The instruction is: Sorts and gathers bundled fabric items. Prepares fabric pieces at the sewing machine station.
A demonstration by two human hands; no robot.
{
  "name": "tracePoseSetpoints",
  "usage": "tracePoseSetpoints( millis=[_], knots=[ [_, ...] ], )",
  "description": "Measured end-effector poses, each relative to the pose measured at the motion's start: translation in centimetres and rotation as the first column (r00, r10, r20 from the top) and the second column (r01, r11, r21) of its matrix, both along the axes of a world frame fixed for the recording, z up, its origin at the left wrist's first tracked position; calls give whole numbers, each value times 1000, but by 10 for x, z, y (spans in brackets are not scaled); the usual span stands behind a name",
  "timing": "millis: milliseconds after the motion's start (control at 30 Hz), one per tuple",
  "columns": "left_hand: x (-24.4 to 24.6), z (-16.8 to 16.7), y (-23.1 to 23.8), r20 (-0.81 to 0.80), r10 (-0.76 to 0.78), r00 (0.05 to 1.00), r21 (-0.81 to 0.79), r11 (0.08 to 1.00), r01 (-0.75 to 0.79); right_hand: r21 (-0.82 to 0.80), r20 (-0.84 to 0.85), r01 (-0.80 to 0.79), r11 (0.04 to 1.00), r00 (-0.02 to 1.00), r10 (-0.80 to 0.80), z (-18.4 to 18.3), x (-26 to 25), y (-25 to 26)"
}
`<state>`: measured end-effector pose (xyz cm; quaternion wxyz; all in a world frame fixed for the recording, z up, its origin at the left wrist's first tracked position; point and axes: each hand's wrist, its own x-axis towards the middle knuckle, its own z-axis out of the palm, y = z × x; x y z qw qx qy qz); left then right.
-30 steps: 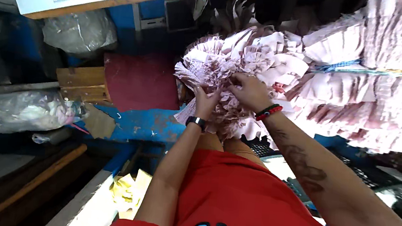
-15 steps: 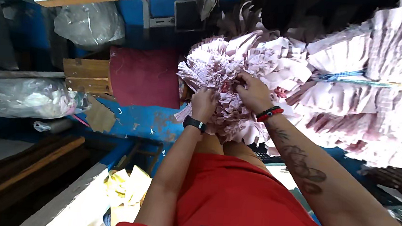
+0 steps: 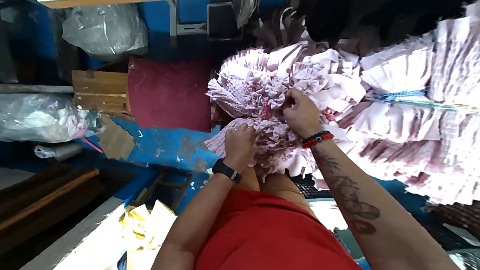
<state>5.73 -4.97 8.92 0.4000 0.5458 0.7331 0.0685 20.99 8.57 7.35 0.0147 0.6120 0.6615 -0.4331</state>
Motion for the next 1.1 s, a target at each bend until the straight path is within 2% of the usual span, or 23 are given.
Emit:
tracePoseSetpoints(
  millis=[167, 267, 333, 433, 500, 567, 633, 700, 733, 867, 933, 1000, 1100],
  knots=[
    [-33, -11, 20, 6, -66, 998, -138, 988, 66, 172, -19, -38, 984, 999, 41, -2, 5, -18],
    [-40, -20, 40, 63, 6, 998, 0, 1000, -6, 271, -43, -89, 958, 994, 104, -8, 10, -25],
    [-30, -22, 55, 234, 91, 968, 14, 995, -97, 295, -10, -149, 944, 987, 159, -8, 10, -26],
    [-15, -38, 66, 355, 294, 888, -153, 955, -255, 231, 120, -240, 943, 969, 217, 0, 2, -24],
    [-12, -42, 52, 426, 407, 808, -192, 914, -359, 174, 183, -261, 950, 956, 229, 9, -5, -25],
    [-13, -51, 36, 503, 555, 662, -300, 831, -468, 178, 231, -266, 947, 947, 223, 14, -11, -30],
    [-14, -64, 27, 530, 675, 514, -382, 731, -566, 251, 256, -295, 922, 939, 231, 15, -16, -38],
    [-15, -70, 23, 552, 727, 408, -433, 668, -605, 332, 237, -342, 879, 932, 273, 10, -19, -46],
    [-15, -69, 22, 556, 748, 363, -462, 641, -613, 325, 223, -371, 870, 924, 311, 9, -18, -48],
    [-16, -63, 25, 553, 794, 254, -519, 567, -640, 212, 256, -500, 840, 858, 446, 8, -13, -54],
    [-16, -70, 33, 570, 807, 154, -518, 498, -696, 174, 268, -500, 848, 853, 448, 6, -8, -57],
    [-19, -76, 33, 600, 789, 132, -475, 484, -735, 185, 273, -453, 872, 876, 398, 4, -8, -57],
    [-26, -73, 27, 627, 757, 186, -405, 520, -752, 193, 289, -373, 908, 905, 311, 4, -12, -52]
  ],
)
